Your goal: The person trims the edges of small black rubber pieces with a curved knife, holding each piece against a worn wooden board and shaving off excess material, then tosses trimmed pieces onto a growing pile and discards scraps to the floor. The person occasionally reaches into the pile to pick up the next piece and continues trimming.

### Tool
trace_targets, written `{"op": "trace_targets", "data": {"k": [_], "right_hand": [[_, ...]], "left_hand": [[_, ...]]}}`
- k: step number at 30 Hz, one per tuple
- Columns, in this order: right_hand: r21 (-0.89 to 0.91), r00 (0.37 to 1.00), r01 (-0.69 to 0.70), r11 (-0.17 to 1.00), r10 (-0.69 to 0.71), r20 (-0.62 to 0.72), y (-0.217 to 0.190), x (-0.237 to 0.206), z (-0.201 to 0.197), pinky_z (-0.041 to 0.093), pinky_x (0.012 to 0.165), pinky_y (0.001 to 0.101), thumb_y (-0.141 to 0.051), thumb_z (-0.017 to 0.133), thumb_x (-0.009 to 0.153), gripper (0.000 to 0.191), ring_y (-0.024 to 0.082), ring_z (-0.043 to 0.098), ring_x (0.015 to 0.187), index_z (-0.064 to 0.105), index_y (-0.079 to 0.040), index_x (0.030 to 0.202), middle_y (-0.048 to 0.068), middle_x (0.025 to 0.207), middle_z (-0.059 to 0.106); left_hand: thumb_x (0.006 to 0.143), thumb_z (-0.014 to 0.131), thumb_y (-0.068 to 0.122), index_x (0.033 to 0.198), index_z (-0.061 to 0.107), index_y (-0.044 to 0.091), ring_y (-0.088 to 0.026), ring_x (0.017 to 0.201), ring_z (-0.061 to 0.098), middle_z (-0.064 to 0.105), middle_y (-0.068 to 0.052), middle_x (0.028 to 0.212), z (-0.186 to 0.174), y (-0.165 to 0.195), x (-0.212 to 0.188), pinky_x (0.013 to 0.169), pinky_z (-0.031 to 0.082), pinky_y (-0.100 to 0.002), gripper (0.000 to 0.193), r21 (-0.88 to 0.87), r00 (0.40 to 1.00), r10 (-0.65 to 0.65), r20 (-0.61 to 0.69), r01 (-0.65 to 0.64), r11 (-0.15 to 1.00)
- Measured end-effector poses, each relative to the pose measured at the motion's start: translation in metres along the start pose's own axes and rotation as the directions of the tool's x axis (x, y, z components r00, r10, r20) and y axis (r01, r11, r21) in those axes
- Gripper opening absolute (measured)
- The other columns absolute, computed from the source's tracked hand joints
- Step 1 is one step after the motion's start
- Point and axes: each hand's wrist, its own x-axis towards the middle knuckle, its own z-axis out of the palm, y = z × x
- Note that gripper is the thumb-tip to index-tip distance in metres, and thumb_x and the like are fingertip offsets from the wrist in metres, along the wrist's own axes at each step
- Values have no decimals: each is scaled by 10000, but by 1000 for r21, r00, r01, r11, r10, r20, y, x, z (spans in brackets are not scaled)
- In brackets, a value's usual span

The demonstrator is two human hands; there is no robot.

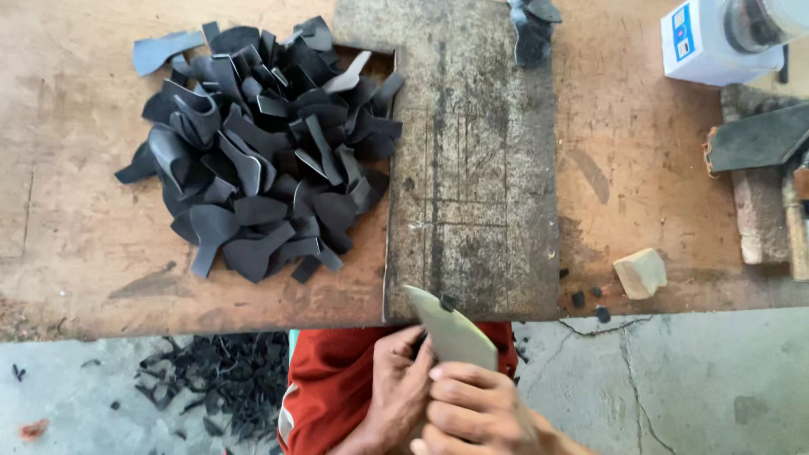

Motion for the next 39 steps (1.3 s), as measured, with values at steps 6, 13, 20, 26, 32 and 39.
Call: {"op": "trace_targets", "data": {"k": [6,13,20,26,32,39], "right_hand": [[-82,997,-2,997,9,77,-9,-22,-8,584,968,399,-183,794,929,195,184,661,834,634,-108,846,1,823,572],[-64,969,185,981,-171,177,12,-5,-5,585,958,391,-180,794,893,172,183,643,817,640,-104,892,0,816,562],[5,929,303,953,-297,223,29,10,-6,569,963,380,-184,736,858,171,189,652,859,670,-72,969,21,879,600],[85,934,303,949,-314,173,38,25,1,574,1020,408,-138,740,915,132,189,639,865,668,-67,1000,9,890,570],[169,972,208,963,-223,78,36,35,10,576,1025,438,-186,747,907,202,208,652,893,688,-42,1036,41,946,619],[1,999,-39,999,39,25,-1,-29,-8,603,976,412,-176,780,860,211,186,678,839,589,-101,813,0,816,561]], "left_hand": [[1085,579,103,898,710,-47,-48,610,479,614,5,692,-38,-64,6,524,409,-245,273,128,990,59,125,-76,989],[1016,582,31,937,714,-30,-18,714,565,713,-14,748,-36,-39,14,614,524,-265,166,256,948,229,220,-282,925],[984,627,42,956,725,-13,-43,751,635,744,-1,816,-45,-48,14,683,561,-260,116,199,898,323,299,-390,899],[961,615,57,912,706,8,-54,763,619,710,7,821,-58,-65,14,687,545,-264,114,30,911,272,311,-295,955],[963,569,100,875,686,32,-55,711,574,658,15,769,-56,-76,7,638,513,-250,161,-268,995,-63,78,82,960],[1039,586,151,822,677,-2,-32,573,464,607,28,675,-27,-46,-1,501,388,-209,281,19,999,17,46,-18,1000]]}}
